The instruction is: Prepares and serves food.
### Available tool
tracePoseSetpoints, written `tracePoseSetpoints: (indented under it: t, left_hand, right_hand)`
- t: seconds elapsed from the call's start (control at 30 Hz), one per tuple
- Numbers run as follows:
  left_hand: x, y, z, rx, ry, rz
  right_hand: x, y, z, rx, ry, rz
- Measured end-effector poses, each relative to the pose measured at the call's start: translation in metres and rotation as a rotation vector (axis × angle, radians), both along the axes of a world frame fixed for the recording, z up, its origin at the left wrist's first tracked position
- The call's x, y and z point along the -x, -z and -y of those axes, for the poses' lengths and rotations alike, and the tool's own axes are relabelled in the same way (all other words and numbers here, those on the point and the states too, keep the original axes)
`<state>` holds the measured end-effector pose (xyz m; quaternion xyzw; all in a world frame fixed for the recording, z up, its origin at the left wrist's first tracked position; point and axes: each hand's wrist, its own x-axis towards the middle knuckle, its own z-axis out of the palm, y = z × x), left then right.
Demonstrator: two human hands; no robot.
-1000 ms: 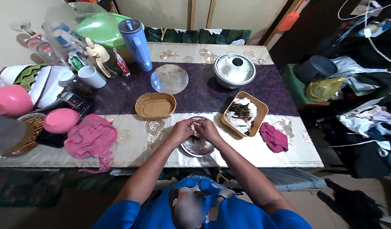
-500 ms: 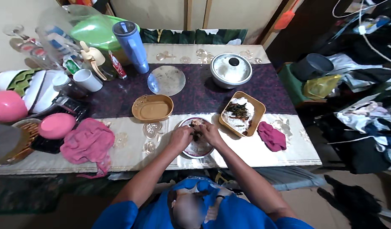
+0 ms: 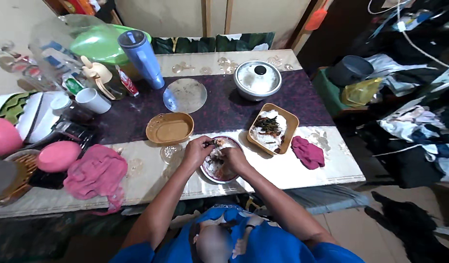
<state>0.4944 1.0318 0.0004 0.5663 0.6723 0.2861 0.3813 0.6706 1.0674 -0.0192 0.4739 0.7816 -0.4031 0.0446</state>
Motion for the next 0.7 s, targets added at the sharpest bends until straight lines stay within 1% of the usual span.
tracePoseSetpoints:
  t: [0.1,0.2,0.4,0.57,0.7]
  left_hand:
    - [0.002,0.001,0.001,0.017,-0.003,-0.002]
    - [0.005,0.006,0.002,0.030,0.006,0.023]
    - [0.004,0.009,0.003,0.031,0.010,0.073]
    - [0.006,0.007,0.002,0.036,0.012,0.056]
    - [0.003,0.001,-0.004,0.050,0.020,0.053]
  right_hand:
    - [0.002,0.000,-0.002,0.039,-0.085,0.068]
    - [0.001,-0.006,0.000,0.008,-0.113,0.097]
    - [0.002,-0.018,-0.003,0.008,-0.071,0.287]
    - [-0.004,-0.006,0.003,0.060,-0.115,0.283]
    - [0.004,0.007,0.022,0.007,-0.123,0.220]
